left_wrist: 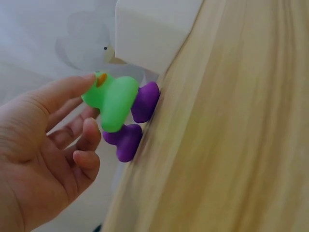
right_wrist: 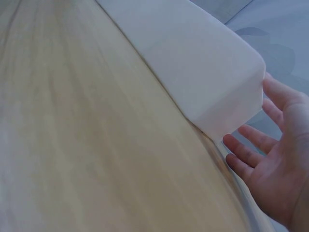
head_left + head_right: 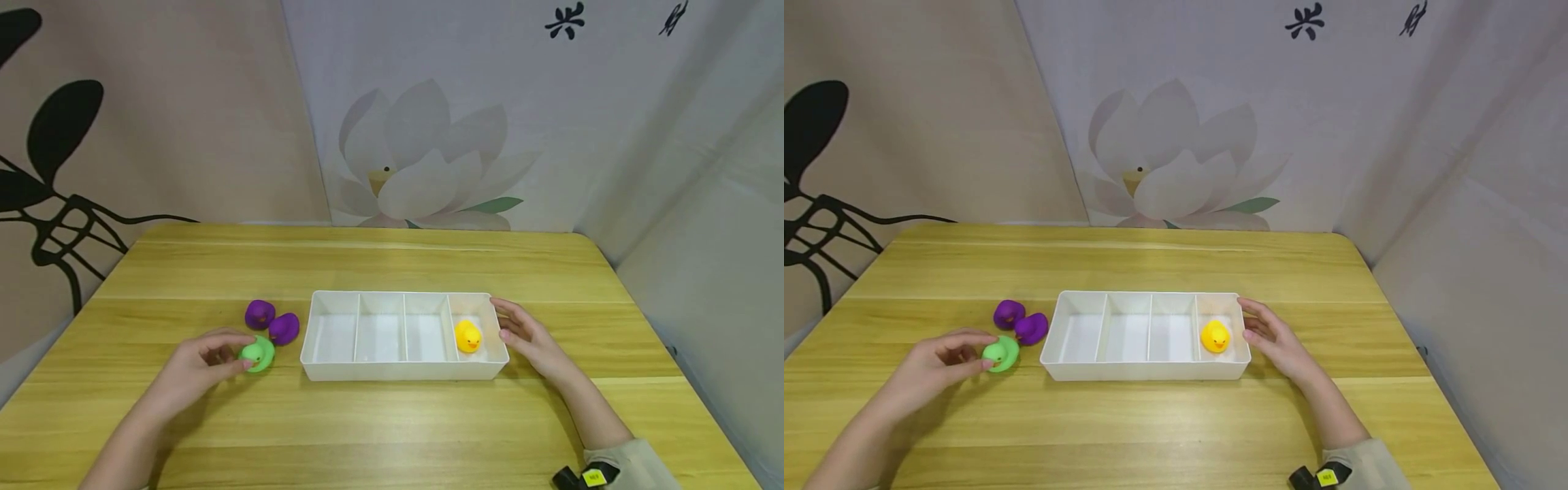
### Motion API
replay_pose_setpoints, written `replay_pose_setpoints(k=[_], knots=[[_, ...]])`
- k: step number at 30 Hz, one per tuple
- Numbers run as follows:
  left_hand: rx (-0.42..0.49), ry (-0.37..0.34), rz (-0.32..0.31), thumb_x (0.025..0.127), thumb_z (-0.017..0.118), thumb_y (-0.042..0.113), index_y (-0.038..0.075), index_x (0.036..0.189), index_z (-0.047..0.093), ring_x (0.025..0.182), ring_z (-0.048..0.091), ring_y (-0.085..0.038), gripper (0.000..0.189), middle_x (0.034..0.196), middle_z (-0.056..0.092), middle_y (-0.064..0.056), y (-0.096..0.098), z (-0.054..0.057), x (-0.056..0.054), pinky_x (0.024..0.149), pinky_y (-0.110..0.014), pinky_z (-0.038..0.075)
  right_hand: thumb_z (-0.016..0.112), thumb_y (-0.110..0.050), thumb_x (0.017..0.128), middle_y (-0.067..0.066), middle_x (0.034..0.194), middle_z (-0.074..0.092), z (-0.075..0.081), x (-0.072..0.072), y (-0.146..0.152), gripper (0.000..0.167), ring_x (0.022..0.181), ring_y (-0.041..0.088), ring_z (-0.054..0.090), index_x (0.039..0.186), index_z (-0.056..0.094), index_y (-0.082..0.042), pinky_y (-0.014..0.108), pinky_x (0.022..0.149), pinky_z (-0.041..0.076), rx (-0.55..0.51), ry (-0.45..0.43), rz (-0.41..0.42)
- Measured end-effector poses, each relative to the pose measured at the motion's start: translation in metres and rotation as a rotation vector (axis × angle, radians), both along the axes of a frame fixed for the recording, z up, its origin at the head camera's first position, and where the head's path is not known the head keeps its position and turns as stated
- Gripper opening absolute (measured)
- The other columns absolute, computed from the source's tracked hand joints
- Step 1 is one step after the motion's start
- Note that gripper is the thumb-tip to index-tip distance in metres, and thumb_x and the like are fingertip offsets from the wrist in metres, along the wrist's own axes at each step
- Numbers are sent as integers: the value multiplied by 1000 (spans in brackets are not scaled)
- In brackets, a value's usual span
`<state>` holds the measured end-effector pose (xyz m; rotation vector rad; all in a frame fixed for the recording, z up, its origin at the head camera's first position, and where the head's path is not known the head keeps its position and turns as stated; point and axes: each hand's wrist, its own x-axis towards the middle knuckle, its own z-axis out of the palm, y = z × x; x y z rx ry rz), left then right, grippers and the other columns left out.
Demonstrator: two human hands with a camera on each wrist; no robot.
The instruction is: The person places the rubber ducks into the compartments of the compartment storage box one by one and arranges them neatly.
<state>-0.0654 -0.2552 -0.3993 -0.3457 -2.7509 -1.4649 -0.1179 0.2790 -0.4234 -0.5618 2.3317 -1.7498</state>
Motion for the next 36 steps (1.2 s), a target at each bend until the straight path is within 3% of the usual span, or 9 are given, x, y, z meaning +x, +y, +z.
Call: replay_pose_setpoints(k=[4, 10, 24, 29, 36], knots=[[3, 47, -13, 81, 77, 13, 7, 112, 69, 71, 55, -16, 32, 103, 65, 1, 1, 7, 1, 54, -28, 46, 51, -8, 99, 18, 150, 30, 1, -1, -1, 52, 128, 33, 41, 147, 32, -5, 23, 95, 42, -4, 1, 0], [6, 111, -29, 80, 77, 9, 9, 111, 71, 71, 53, -14, 31, 103, 65, 3, 7, 16, 3, 55, -27, 45, 51, -8, 99, 19, 149, 30, 1, -1, -3, 52, 129, 40, 37, 147, 32, -4, 23, 94, 42, -11, -3, 4], [32, 125, -39, 80, 78, 10, 13, 108, 73, 71, 53, -15, 28, 108, 63, 2, 32, 45, 5, 55, -26, 44, 51, -7, 99, 21, 149, 31, 2, -1, -3, 51, 128, 42, 38, 147, 31, -3, 23, 94, 42, 3, 16, 8], [77, 154, -63, 78, 79, 7, 13, 105, 73, 68, 52, -15, 28, 98, 64, 2, 46, 54, 2, 53, -25, 43, 50, -5, 99, 23, 148, 31, 1, -1, -2, 51, 127, 43, 39, 146, 31, -2, 22, 93, 42, 6, 24, 4], [123, 168, -126, 75, 81, 6, 14, 101, 74, 70, 51, -16, 28, 100, 65, 1, 64, 63, -5, 56, -25, 43, 50, -5, 99, 23, 147, 32, 1, 0, -2, 51, 127, 39, 40, 146, 31, -1, 22, 94, 42, 2, 20, -3]])
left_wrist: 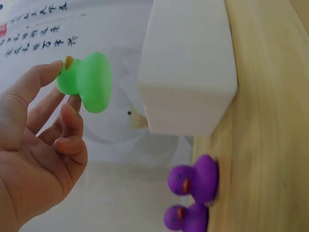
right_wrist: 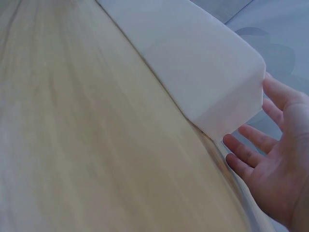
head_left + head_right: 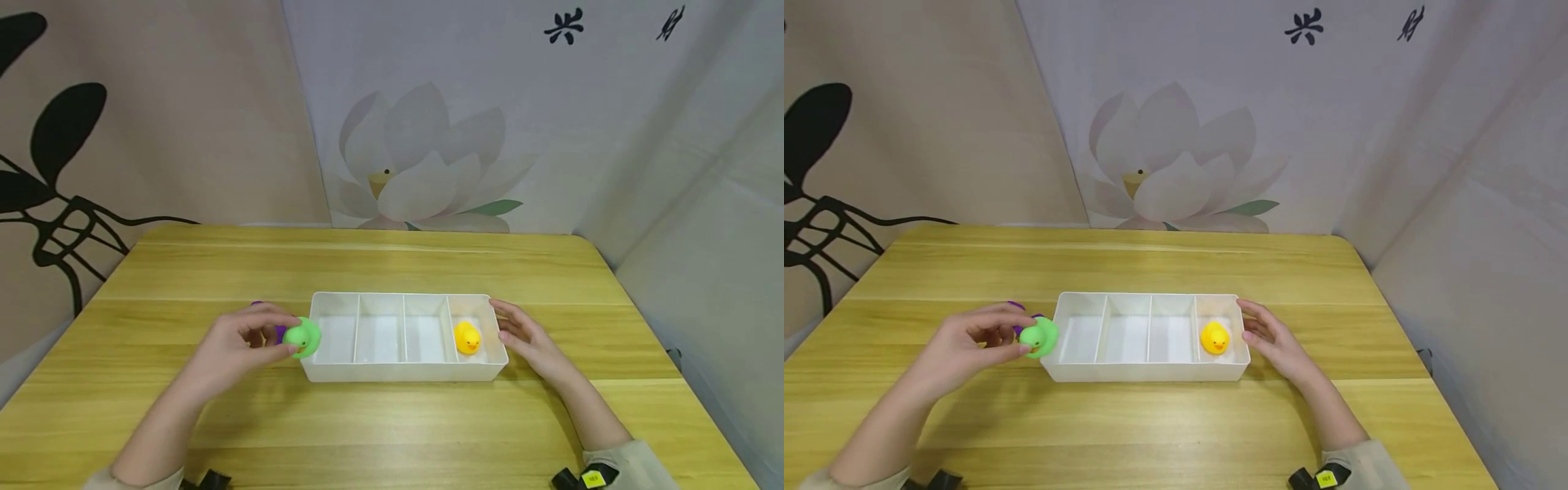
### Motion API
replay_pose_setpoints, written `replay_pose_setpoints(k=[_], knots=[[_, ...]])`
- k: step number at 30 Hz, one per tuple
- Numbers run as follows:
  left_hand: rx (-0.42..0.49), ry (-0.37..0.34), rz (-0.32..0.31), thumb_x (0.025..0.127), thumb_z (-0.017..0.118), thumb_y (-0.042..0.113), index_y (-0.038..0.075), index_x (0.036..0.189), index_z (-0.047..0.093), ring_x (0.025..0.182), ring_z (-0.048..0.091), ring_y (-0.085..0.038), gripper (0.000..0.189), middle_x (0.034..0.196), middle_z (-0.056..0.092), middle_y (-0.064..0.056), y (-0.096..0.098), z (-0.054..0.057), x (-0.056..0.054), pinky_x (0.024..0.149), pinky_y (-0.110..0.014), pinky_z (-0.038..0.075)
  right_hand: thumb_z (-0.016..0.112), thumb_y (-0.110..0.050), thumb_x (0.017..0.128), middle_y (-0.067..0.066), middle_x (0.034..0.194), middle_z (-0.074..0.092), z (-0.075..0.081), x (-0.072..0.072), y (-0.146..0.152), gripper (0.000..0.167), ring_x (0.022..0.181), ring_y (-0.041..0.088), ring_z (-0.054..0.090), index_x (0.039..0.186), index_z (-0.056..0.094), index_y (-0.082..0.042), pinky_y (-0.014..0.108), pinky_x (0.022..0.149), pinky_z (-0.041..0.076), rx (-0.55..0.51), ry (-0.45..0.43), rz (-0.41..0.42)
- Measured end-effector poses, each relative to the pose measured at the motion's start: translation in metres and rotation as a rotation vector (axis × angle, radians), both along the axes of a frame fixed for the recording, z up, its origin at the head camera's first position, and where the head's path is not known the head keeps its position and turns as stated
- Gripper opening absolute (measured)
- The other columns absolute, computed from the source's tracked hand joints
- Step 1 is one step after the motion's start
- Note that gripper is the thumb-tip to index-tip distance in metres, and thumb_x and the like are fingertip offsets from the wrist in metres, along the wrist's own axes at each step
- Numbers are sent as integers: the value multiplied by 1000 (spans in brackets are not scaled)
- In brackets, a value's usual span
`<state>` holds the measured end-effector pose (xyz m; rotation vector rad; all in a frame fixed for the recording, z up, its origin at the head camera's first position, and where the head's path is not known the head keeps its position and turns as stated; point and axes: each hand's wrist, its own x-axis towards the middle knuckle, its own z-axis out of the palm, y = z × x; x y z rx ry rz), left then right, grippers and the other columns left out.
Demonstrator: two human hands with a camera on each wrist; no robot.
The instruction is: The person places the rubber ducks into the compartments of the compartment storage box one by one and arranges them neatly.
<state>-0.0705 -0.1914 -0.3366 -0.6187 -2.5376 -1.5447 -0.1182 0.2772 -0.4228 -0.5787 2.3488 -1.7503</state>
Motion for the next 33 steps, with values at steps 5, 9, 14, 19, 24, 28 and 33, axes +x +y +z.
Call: replay_pose_setpoints(k=[5, 9, 14, 19, 24, 28, 33], knots=[[5, -28, -34, 77, 81, 11, 16, 99, 75, 67, 49, -17, 24, 89, 64, 2, 11, 2, -5, 56, -26, 43, 51, -8, 99, 21, 148, 32, 1, 0, 0, 52, 127, 38, 40, 146, 31, -2, 22, 94, 42, 7, -16, -9], [32, -37, -71, 77, 81, 11, 16, 97, 74, 63, 49, -17, 22, 90, 65, 2, 23, 2, -10, 54, -27, 43, 52, -10, 99, 20, 149, 31, 0, 0, 0, 52, 128, 40, 39, 147, 31, -3, 22, 94, 42, 9, -13, -8], [58, -42, -123, 77, 81, 9, 11, 99, 74, 68, 51, -17, 23, 98, 66, 0, 40, 3, -16, 55, -26, 43, 52, -9, 99, 20, 149, 31, -1, 0, 0, 52, 127, 28, 43, 147, 31, -3, 22, 94, 42, 6, -8, -4], [52, -56, -161, 77, 81, 9, 9, 100, 75, 70, 53, -18, 24, 101, 67, 0, 57, 4, -22, 56, -26, 44, 52, -9, 99, 20, 149, 31, -2, 0, 0, 52, 124, 15, 45, 147, 31, -3, 22, 94, 42, 5, -9, -3], [37, -71, -191, 77, 81, 11, 12, 98, 75, 69, 53, -19, 22, 100, 67, 3, 74, 4, -26, 55, -28, 45, 51, -9, 99, 20, 148, 31, -2, 0, 0, 52, 123, 16, 46, 147, 31, -3, 22, 94, 42, 6, -6, -5], [52, -76, -224, 78, 80, 9, 13, 97, 75, 68, 52, -20, 20, 97, 67, 5, 88, 4, -31, 52, -26, 44, 51, -9, 99, 19, 148, 32, -2, 0, 0, 52, 122, 14, 46, 147, 31, -3, 22, 94, 42, 5, -7, -6], [46, -86, -239, 77, 79, 8, 12, 97, 75, 66, 52, -18, 21, 96, 67, 6, 104, 3, -37, 50, -25, 43, 52, -9, 99, 19, 148, 32, -2, 0, 0, 52, 124, 19, 46, 147, 32, -3, 22, 94, 42, 10, -6, -10]])
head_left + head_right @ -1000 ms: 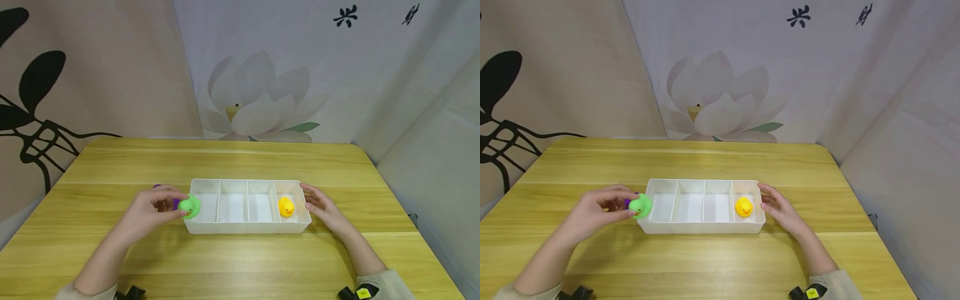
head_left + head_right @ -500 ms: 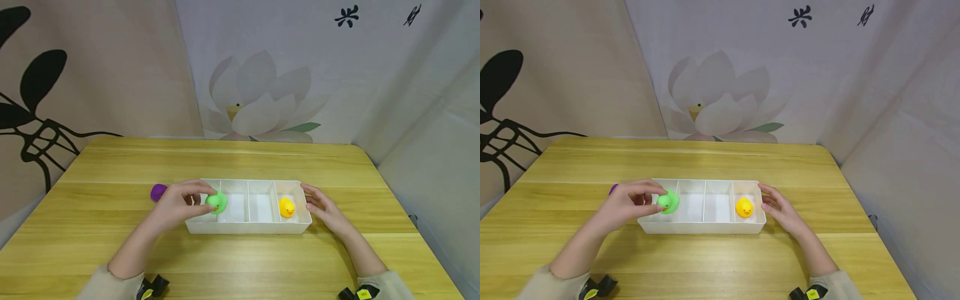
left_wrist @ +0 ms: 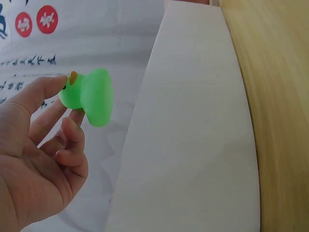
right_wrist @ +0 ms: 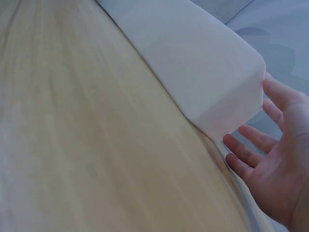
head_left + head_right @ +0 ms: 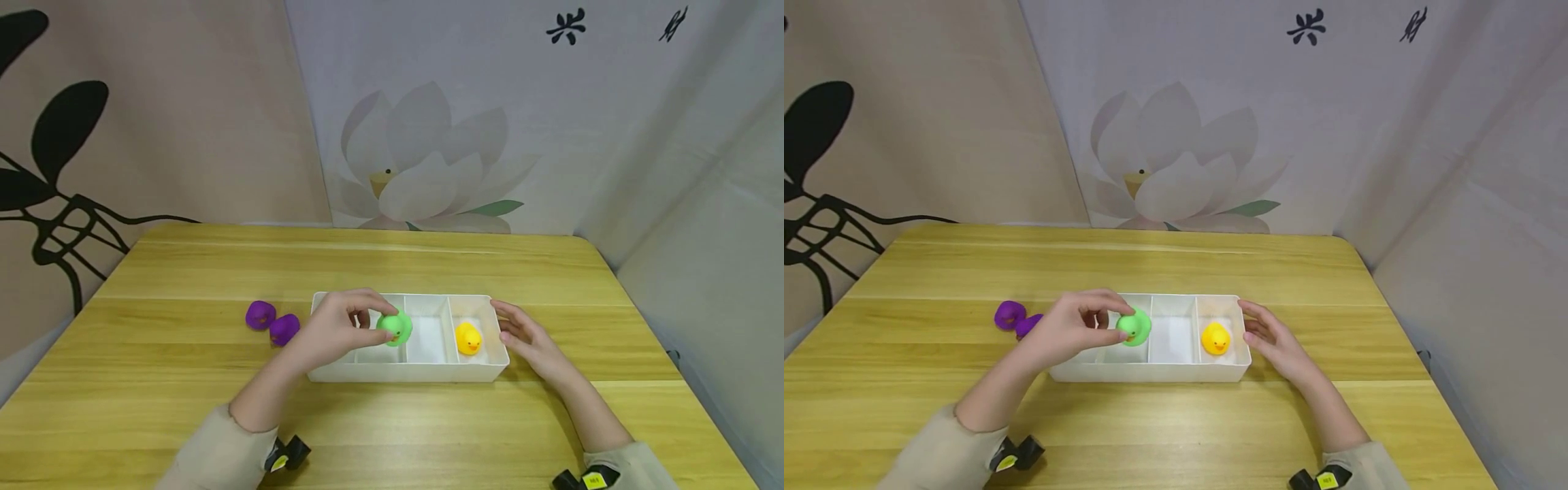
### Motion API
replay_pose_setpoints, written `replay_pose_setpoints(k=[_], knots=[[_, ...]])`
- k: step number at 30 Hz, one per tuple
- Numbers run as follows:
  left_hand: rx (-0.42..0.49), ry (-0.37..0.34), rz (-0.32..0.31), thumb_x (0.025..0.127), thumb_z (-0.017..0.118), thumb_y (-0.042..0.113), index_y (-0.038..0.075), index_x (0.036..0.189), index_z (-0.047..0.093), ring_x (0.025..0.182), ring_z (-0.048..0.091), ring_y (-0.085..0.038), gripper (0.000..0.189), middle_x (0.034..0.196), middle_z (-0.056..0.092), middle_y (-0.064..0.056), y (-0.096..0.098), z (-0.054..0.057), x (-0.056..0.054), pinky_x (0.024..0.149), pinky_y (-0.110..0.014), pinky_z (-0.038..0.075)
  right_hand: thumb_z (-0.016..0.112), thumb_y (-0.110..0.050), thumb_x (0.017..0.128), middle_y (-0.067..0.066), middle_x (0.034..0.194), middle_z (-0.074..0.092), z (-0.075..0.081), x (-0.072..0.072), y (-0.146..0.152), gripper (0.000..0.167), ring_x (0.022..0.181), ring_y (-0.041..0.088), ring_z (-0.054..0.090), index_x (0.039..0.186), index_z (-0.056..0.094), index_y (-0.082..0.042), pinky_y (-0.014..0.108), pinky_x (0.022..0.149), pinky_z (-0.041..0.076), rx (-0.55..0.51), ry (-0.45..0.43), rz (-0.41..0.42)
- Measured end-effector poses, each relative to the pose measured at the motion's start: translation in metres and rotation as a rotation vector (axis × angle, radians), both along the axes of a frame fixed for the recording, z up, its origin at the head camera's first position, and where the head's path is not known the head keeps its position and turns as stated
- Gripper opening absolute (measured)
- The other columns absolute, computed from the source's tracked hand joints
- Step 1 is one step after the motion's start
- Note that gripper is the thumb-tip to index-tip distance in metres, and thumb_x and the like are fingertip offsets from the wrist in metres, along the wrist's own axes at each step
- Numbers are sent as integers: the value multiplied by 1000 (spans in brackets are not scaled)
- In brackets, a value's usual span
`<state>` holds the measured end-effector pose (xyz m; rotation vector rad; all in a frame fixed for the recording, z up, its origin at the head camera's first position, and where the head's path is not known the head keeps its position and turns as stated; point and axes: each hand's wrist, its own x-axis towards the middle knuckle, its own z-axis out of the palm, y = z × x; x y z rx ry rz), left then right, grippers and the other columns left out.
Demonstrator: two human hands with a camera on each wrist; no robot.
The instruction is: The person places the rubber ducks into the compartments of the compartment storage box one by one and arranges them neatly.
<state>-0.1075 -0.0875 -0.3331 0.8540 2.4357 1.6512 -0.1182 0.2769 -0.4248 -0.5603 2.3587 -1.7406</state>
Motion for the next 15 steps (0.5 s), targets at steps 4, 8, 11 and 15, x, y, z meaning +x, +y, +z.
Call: replay_pose_setpoints(k=[4, 8, 11, 15], knots=[[-17, -15, -7, 76, 80, 10, 11, 98, 75, 66, 52, -18, 22, 97, 67, 3, 11, -1, -5, 50, -24, 41, 52, -9, 99, 19, 148, 32, 0, 0, 0, 52, 127, 33, 41, 147, 32, -4, 22, 94, 42, 0, -1, 1], [-45, -27, -9, 76, 81, 11, 10, 99, 75, 66, 52, -18, 24, 97, 67, 3, 18, -3, -9, 50, -24, 41, 52, -8, 99, 19, 148, 33, -1, 0, -1, 52, 127, 34, 42, 147, 32, -4, 23, 94, 42, -4, 2, 3], [-66, -26, -13, 76, 81, 12, 12, 99, 75, 67, 51, -19, 24, 97, 67, 5, 23, -6, -13, 49, -25, 40, 51, -7, 99, 21, 147, 33, -1, 0, 0, 51, 126, 31, 43, 146, 32, -4, 23, 94, 42, -5, 12, 2], [-86, -25, -29, 76, 81, 13, 13, 100, 75, 66, 51, -19, 24, 96, 67, 7, 31, -9, -18, 50, -24, 40, 50, -6, 99, 23, 147, 33, -1, -1, 1, 51, 126, 30, 44, 146, 32, -2, 23, 93, 42, -6, 18, 4]])
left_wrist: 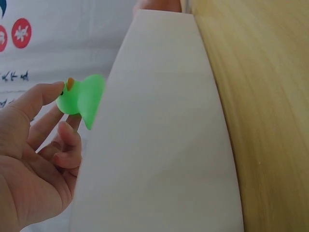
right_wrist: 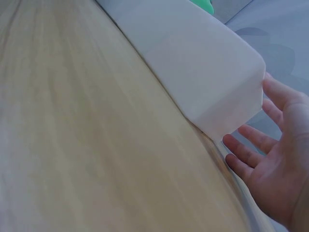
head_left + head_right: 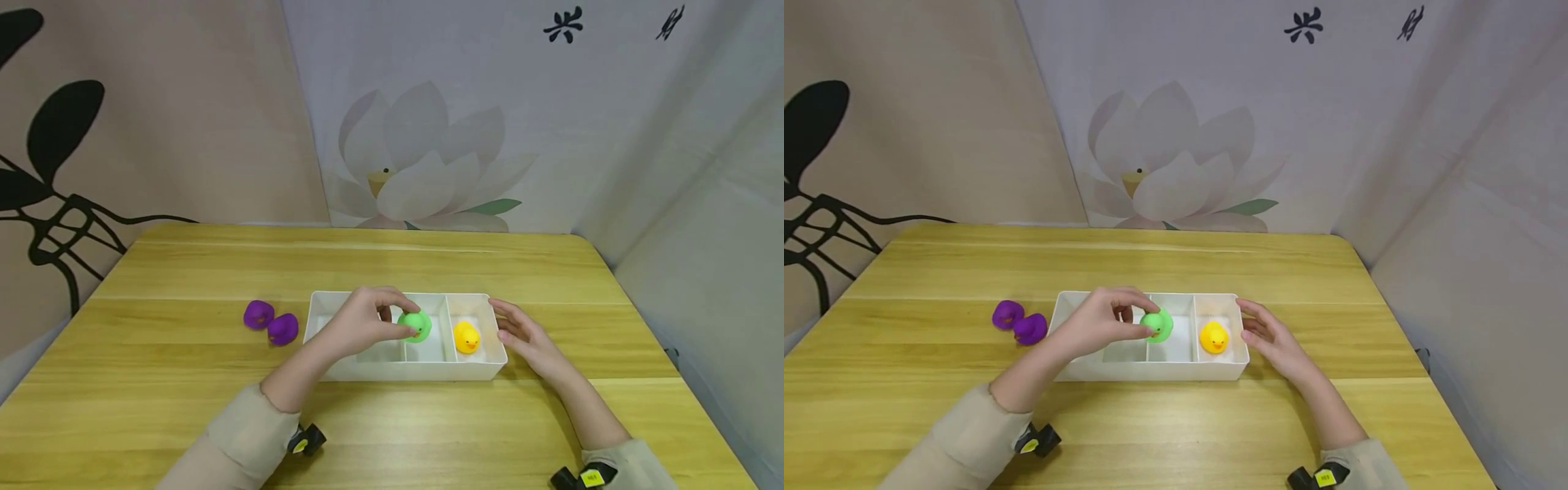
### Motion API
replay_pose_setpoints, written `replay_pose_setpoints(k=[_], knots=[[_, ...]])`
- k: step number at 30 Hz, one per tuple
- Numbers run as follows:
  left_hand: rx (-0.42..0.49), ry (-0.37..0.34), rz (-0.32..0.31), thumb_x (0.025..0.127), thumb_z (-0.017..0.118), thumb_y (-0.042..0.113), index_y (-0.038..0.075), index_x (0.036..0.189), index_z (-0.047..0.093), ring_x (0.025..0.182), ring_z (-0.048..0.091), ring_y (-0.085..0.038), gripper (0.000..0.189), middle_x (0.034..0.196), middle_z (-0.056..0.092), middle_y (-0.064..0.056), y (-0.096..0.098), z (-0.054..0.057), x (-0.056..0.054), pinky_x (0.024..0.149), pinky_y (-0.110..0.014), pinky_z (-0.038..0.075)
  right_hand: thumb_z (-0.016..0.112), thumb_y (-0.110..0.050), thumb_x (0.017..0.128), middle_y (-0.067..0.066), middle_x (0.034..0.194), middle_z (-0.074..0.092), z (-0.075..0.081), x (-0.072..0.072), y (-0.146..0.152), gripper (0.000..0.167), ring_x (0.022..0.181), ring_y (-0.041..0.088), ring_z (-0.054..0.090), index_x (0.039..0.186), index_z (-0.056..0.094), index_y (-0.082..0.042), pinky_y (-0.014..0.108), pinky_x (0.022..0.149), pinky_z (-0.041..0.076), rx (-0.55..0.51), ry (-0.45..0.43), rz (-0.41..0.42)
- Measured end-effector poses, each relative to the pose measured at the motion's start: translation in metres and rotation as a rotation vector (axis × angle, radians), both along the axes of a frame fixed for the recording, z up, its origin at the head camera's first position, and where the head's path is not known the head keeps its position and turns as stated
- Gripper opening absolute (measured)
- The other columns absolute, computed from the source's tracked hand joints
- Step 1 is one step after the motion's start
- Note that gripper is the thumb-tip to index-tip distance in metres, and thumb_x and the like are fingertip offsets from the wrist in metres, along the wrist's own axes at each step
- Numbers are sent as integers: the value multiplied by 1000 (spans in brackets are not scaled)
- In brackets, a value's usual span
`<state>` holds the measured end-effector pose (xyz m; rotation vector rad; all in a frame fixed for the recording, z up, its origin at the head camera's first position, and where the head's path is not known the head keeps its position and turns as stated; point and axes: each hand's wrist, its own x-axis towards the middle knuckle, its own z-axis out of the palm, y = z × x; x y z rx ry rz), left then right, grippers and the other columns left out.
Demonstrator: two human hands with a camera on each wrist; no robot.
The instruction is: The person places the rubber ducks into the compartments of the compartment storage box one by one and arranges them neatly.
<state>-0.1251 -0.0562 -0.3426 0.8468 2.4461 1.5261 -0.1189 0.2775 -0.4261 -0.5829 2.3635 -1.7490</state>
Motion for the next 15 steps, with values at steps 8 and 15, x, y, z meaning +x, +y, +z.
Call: replay_pose_setpoints(k=[8, 15], knots=[[-21, -20, -20, 76, 82, 12, 12, 101, 75, 59, 46, -15, 26, 94, 67, 8, 12, -4, -9, 51, -24, 39, 51, -8, 99, 20, 147, 34, 1, 0, 0, 52, 126, 25, 45, 147, 32, -4, 23, 94, 42, 0, -18, -3], [-36, -32, -16, 75, 82, 12, 11, 100, 75, 57, 45, -13, 26, 94, 68, 7, 19, -12, -15, 51, -23, 39, 49, -5, 99, 23, 146, 33, 1, 0, 1, 51, 125, 25, 45, 147, 31, -2, 21, 94, 41, -1, 2, 8]])
